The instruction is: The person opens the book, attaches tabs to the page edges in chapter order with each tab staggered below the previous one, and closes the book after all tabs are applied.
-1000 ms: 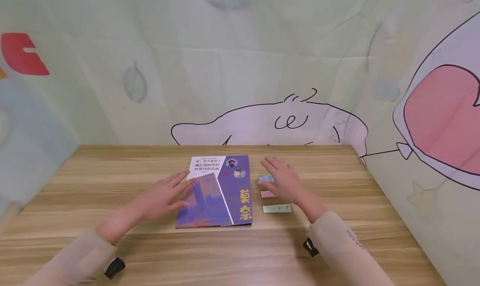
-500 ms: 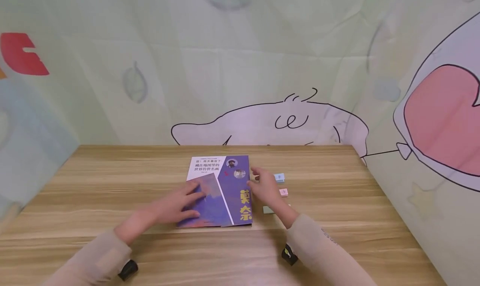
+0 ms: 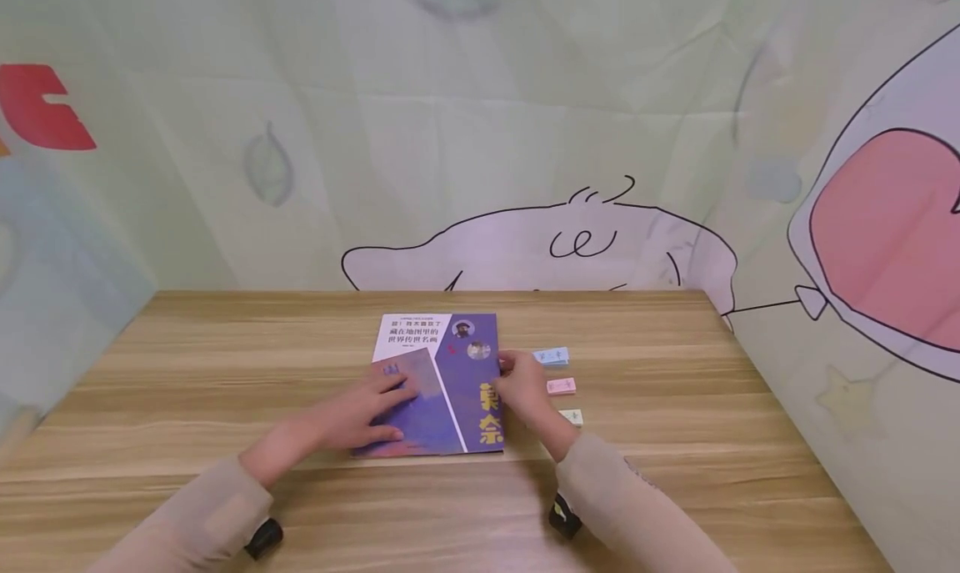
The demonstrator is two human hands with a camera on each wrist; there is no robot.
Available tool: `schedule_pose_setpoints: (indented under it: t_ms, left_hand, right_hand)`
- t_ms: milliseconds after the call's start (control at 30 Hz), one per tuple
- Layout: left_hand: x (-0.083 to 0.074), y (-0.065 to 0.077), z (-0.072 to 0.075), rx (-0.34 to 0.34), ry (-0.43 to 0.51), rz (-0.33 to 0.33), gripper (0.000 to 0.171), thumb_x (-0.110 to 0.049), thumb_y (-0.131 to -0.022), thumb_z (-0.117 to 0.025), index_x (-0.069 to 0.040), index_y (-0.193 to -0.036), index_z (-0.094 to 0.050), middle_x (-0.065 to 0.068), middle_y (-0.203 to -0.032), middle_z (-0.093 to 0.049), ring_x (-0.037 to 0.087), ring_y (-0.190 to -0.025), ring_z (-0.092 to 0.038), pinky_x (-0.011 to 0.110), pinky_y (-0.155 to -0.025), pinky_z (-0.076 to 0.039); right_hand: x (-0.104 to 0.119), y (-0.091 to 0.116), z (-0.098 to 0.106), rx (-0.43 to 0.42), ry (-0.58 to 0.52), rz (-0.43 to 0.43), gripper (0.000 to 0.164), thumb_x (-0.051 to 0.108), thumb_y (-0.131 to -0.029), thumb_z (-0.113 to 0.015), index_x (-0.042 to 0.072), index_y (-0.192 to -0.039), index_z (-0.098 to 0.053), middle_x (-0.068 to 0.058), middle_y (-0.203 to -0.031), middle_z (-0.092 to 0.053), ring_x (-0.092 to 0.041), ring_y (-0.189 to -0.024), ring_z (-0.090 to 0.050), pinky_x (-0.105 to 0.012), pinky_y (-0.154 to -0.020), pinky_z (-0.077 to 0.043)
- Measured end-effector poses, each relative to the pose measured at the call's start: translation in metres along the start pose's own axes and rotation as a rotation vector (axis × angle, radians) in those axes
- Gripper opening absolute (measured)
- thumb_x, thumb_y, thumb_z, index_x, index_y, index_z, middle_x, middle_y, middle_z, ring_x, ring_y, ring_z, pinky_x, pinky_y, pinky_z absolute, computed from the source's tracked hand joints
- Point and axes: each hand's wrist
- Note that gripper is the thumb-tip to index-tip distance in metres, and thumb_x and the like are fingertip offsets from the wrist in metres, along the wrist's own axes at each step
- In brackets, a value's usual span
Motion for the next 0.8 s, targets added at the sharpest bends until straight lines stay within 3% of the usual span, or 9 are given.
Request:
schedule_pose_setpoints:
  t_ms: [333, 667, 800]
  left_hand:
    - [0.000, -0.001, 0.000, 0.021, -0.003, 0.019, 0.055, -0.024, -0.087, -0.065, 0.004, -0.132, -0.048, 0.034, -0.135, -0.039, 0.047, -0.125, -0.037, 0.053, -0.101, -0.033]
    - [0.001, -0.001, 0.000, 0.041, 0.003, 0.036, 0.056, -0.026, -0.088, -0.065, 0.002, -0.133, -0.047, 0.032, -0.137, -0.038, 0.045, -0.126, -0.036, 0.053, -0.102, -0.032]
    - [0.001, -0.002, 0.000, 0.038, -0.003, 0.032, 0.056, -0.027, -0.088, -0.065, 0.001, -0.133, -0.047, 0.032, -0.136, -0.038, 0.045, -0.126, -0.037, 0.053, -0.101, -0.033]
  right_hand:
    - [0.003, -0.005, 0.001, -0.006, -0.166, -0.155, 0.051, -0.022, -0.067, -0.055, -0.015, -0.118, -0.054, -0.029, -0.100, -0.062, -0.027, -0.081, -0.062, -0.028, -0.061, -0.055]
    - [0.007, -0.009, 0.007, 0.019, -0.287, -0.256, 0.050, -0.021, -0.073, -0.054, -0.015, -0.122, -0.051, -0.025, -0.098, -0.060, -0.012, -0.060, -0.055, -0.023, -0.057, -0.052]
    - [0.011, -0.006, 0.010, 0.044, -0.334, -0.308, 0.047, -0.018, -0.076, -0.055, -0.015, -0.122, -0.050, -0.023, -0.097, -0.061, -0.011, -0.061, -0.055, -0.022, -0.056, -0.052]
Point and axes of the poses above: each hand's wrist, its own y-axis away from the middle knuckle, its own z-axis out of the back of the hand, x = y × z
